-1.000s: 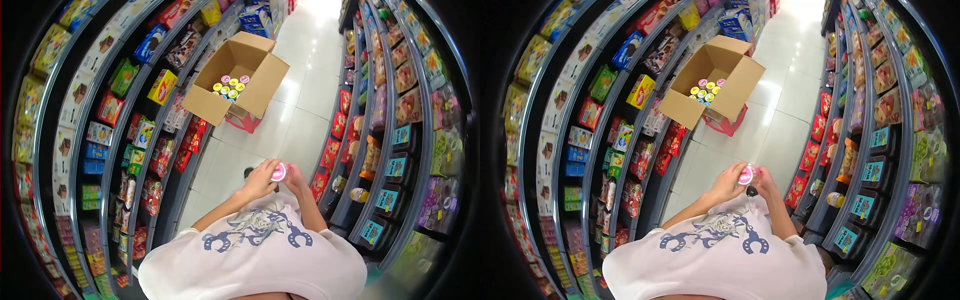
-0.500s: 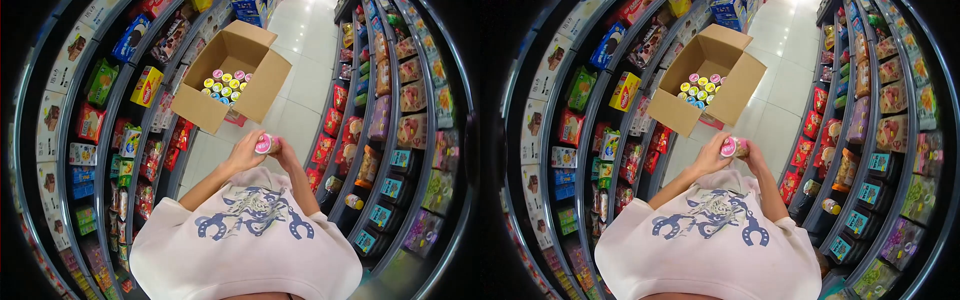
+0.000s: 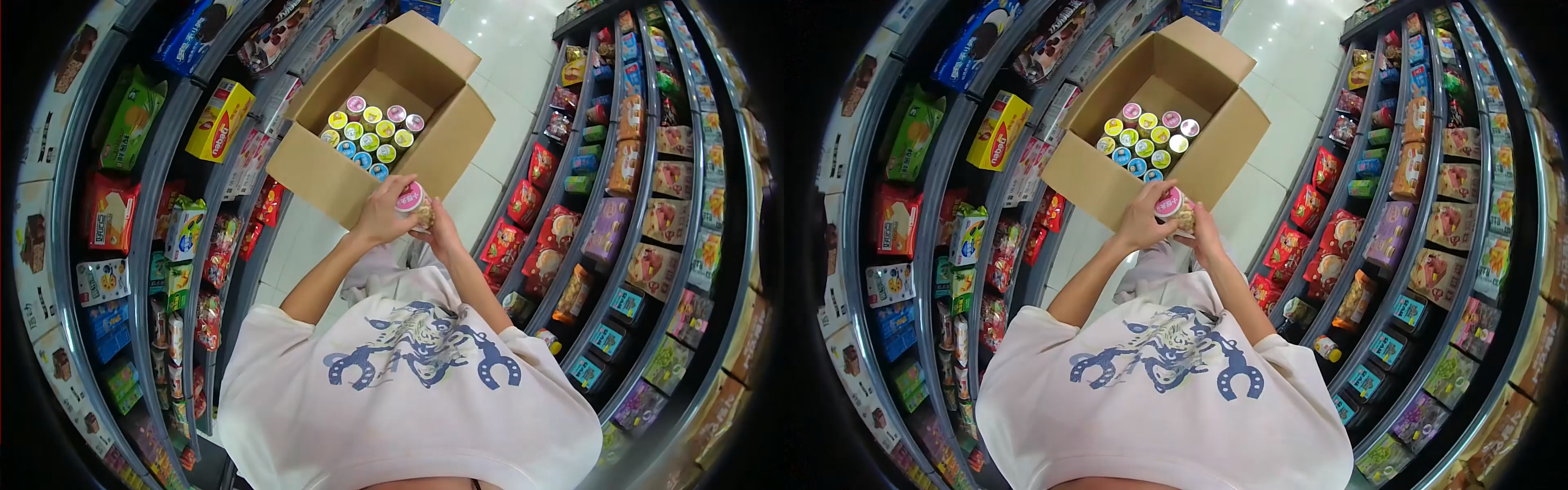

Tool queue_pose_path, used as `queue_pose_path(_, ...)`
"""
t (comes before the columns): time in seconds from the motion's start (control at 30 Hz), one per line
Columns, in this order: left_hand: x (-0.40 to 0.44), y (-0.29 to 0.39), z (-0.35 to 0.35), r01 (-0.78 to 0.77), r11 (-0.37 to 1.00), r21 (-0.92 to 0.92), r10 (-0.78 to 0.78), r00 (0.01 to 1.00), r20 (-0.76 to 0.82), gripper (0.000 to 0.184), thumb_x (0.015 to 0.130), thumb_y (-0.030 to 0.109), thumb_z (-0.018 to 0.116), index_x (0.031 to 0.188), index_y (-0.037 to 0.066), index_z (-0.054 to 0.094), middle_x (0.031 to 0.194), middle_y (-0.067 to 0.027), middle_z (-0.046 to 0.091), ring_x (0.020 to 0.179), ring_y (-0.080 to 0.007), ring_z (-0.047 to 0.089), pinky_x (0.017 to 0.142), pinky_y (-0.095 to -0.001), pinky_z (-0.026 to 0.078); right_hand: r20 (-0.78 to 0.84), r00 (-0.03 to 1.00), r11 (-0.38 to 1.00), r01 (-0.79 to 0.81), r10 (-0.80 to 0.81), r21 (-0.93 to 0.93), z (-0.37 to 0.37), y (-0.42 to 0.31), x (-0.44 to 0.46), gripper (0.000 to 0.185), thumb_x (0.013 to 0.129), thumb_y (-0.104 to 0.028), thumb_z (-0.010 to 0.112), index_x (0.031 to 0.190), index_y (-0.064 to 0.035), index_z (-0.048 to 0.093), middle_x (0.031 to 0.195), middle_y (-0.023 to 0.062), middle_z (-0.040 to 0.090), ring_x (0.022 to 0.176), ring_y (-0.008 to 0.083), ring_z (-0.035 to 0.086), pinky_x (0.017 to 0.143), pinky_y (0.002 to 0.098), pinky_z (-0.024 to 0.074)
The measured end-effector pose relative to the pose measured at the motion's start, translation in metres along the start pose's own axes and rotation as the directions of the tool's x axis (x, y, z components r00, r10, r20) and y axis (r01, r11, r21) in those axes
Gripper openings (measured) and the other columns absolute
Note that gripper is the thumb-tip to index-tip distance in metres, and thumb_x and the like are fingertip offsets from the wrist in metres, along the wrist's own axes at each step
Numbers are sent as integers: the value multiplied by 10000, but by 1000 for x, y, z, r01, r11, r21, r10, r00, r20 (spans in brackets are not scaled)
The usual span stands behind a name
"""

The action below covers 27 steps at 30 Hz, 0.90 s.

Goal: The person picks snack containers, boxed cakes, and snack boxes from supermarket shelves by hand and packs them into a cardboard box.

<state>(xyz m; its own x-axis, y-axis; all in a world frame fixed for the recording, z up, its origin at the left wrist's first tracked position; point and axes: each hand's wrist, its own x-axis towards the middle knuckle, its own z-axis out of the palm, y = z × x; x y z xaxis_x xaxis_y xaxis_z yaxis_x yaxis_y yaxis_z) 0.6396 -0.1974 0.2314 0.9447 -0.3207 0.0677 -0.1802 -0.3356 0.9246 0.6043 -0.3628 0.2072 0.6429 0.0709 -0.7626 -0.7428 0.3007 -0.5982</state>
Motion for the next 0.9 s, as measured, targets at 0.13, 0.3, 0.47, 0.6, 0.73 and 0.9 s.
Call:
queue_pose_path(0.13,14,-12,-9,39,998,59,-35,997,-63,630,673,144,724,1259,69,503,1142,-131,553,1038,-324,581,870,-402,488,-143,989,997,22,-32,-68,17,-18,20,486,984,-330,458,1405,-102,370,1260,63,527,1090,164,546,853,368,499)
queue_pose_path(0.3,50,-17,-25,135,985,102,-124,986,-115,644,639,58,699,1254,31,509,1149,-145,550,1061,-295,579,904,-362,482,31,996,985,84,-80,-151,15,-40,69,553,958,-281,524,1413,-27,338,1291,123,504,1109,226,557,906,425,482)
queue_pose_path(0.47,119,-32,-33,215,965,152,-180,960,-216,643,650,46,679,1270,22,511,1164,-156,543,1041,-293,576,915,-354,472,93,977,922,213,-193,-324,18,-77,133,518,895,-258,588,1313,23,465,1159,160,578,1011,219,596,849,338,495)
queue_pose_path(0.6,196,-91,-31,197,929,313,-125,964,-236,632,642,40,676,1259,24,538,1165,-153,546,1023,-272,586,903,-335,480,206,862,639,486,-463,-596,5,-108,196,433,846,-204,615,1220,7,558,1019,152,621,855,215,595,769,332,485)
queue_pose_path(0.73,271,-143,-22,281,847,452,-194,954,-230,603,632,33,691,1220,48,558,1086,-129,563,972,-257,598,870,-342,501,276,829,573,541,-486,-616,-11,-130,249,392,843,-196,600,1182,-1,582,1055,194,633,884,295,625,772,365,499)
queue_pose_path(0.9,329,-223,3,383,759,527,-288,923,-256,622,623,60,734,1213,71,536,1117,-124,546,1001,-270,598,876,-367,500,465,848,570,521,-256,-636,-14,-137,291,346,835,-225,607,1104,-8,592,1068,206,625,1023,362,588,889,447,467)
